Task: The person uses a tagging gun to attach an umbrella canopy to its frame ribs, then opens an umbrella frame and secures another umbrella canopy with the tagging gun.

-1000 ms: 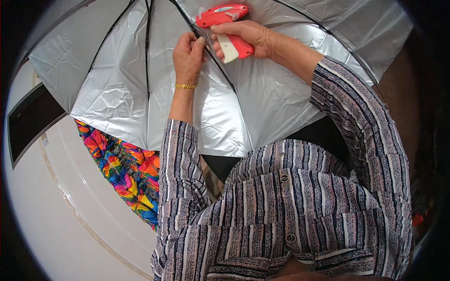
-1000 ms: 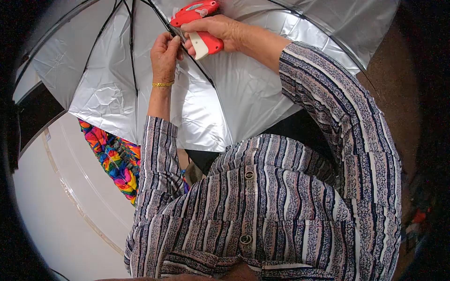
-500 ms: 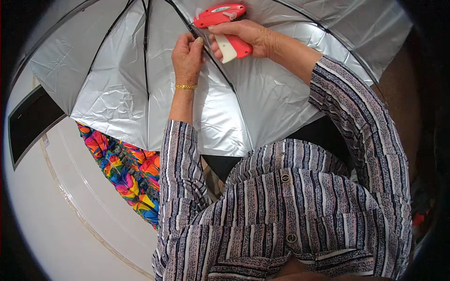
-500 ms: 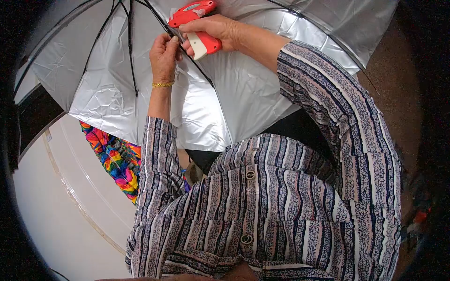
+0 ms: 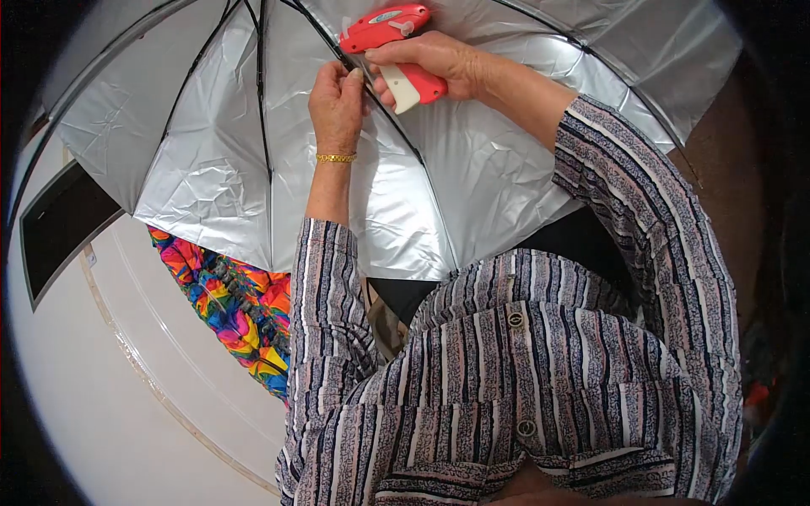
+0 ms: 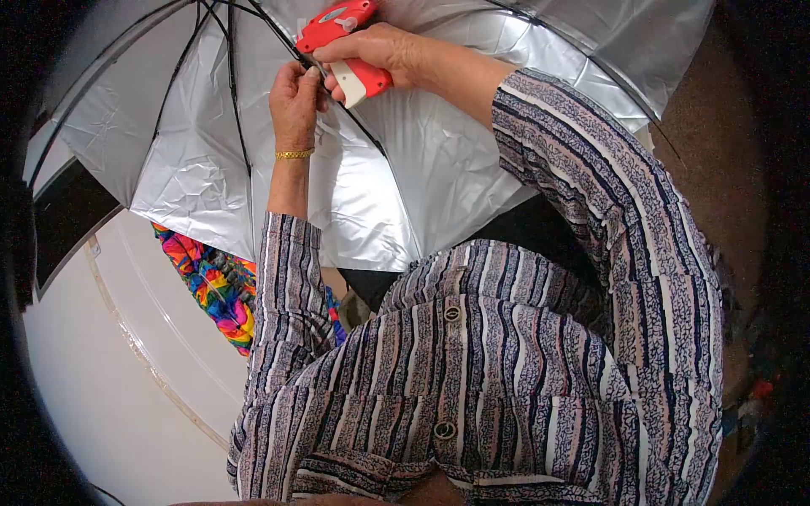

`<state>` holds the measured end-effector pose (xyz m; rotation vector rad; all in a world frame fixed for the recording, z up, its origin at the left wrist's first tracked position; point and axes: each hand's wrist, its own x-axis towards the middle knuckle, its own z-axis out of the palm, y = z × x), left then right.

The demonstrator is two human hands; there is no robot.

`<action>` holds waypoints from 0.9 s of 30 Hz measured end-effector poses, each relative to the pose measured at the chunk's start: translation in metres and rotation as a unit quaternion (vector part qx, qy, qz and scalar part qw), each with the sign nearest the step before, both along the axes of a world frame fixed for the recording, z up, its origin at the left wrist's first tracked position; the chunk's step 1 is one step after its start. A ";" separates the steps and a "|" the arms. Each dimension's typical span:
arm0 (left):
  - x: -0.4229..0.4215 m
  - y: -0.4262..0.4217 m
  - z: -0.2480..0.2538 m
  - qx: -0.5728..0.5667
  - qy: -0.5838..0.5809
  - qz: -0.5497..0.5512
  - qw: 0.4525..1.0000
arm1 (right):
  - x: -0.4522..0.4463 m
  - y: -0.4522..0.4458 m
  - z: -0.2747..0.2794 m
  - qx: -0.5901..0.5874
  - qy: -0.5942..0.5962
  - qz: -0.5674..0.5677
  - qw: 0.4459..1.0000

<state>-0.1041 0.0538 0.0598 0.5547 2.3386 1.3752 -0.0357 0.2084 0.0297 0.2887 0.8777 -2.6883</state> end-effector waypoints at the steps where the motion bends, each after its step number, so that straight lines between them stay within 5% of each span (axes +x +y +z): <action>1: 0.000 0.000 0.000 0.000 -0.003 0.001 1.000 | -0.001 0.001 0.003 0.013 0.004 0.004 1.000; 9: 0.001 0.002 -0.002 0.031 -0.016 -0.002 0.999 | 0.003 0.010 0.022 0.194 0.043 0.024 0.980; 15: 0.002 -0.003 -0.009 0.025 -0.006 0.033 0.999 | 0.004 -0.002 0.016 0.186 -0.005 -0.005 0.982; 21: 0.004 -0.011 -0.017 -0.023 0.134 0.039 0.990 | 0.010 -0.005 0.020 0.167 -0.016 0.004 0.986; 23: 0.006 -0.017 -0.019 -0.028 0.147 0.053 0.987 | 0.028 -0.003 0.023 0.044 -0.070 -0.005 0.997; 27: -0.010 -0.017 -0.027 -0.064 0.217 0.049 0.973 | 0.089 0.016 0.035 0.117 -0.105 0.061 0.986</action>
